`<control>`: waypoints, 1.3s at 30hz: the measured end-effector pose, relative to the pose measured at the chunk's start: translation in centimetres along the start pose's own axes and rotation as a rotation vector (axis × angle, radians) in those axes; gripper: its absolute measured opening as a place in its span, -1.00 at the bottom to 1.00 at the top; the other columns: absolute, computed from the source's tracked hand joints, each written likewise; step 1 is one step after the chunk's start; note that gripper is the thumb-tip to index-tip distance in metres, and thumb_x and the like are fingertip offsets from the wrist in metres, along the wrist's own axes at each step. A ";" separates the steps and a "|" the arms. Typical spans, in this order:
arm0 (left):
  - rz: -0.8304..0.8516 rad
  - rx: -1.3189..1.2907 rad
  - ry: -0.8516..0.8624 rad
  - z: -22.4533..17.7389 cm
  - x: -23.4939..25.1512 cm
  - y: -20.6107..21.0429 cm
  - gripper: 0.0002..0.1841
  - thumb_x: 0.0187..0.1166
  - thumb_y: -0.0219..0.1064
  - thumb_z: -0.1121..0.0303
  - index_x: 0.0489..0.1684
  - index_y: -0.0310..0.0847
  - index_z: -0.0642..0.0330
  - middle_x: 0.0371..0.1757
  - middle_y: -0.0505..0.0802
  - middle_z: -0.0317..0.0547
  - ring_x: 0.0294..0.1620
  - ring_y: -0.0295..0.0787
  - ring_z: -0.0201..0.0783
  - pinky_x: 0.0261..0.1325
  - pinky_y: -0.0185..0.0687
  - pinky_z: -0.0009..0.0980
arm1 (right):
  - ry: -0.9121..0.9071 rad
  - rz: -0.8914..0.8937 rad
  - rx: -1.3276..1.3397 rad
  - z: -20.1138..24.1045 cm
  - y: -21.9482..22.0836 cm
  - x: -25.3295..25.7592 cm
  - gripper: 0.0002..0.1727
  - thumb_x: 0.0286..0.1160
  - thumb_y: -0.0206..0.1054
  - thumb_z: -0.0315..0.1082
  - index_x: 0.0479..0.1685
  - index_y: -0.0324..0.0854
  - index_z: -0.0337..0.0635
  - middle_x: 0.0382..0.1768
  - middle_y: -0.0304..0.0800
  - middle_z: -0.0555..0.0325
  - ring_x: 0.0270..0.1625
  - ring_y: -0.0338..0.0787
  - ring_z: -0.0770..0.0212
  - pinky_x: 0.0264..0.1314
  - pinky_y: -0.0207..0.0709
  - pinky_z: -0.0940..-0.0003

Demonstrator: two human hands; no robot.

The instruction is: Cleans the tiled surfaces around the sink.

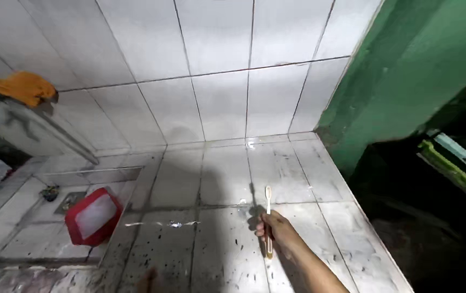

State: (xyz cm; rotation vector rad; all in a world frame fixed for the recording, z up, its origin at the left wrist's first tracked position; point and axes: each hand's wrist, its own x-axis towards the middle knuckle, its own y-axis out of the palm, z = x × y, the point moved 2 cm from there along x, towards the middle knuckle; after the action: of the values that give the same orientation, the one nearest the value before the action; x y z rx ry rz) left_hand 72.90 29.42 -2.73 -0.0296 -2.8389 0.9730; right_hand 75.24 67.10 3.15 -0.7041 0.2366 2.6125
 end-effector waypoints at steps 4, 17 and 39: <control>0.584 -0.145 0.116 -13.7 1.9 7.3 -0.57 0.81 0.06 0.34 0.50 0.54 0.41 0.41 0.74 0.26 0.43 0.71 -0.01 0.54 0.57 -0.12 | -0.060 -0.116 0.242 -2.0 2.1 -3.5 -0.62 0.93 -0.04 -0.22 0.01 0.65 -0.29 -0.12 0.80 0.09 -0.09 0.78 0.27 0.04 0.65 0.34; 1.245 0.425 0.623 -22.2 1.3 16.7 -0.47 0.91 -0.07 0.16 0.88 0.13 -0.24 0.53 0.68 0.17 0.47 0.67 0.17 0.50 0.52 0.18 | -0.289 -0.814 -0.676 -10.0 -9.8 -11.8 -0.48 0.73 0.24 -0.26 0.62 0.51 -0.24 0.37 0.68 -0.35 0.43 0.67 -0.33 0.49 0.47 -0.35; 0.842 0.706 0.514 -26.8 12.8 30.1 -0.50 0.90 -0.10 0.15 0.83 0.18 -0.30 0.22 0.83 0.18 0.22 0.81 0.24 0.19 0.67 0.28 | -0.260 -1.156 -1.040 -15.9 -12.3 -10.8 -0.33 0.65 -0.05 0.17 0.36 0.77 -0.05 0.49 0.67 -0.16 0.57 0.58 -0.31 0.62 0.25 -0.37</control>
State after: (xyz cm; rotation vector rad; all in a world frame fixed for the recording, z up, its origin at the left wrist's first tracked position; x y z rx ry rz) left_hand 63.15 70.33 1.39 -1.2457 -1.8479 1.7254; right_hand 96.12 70.07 -5.56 -0.5060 -1.2800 1.4863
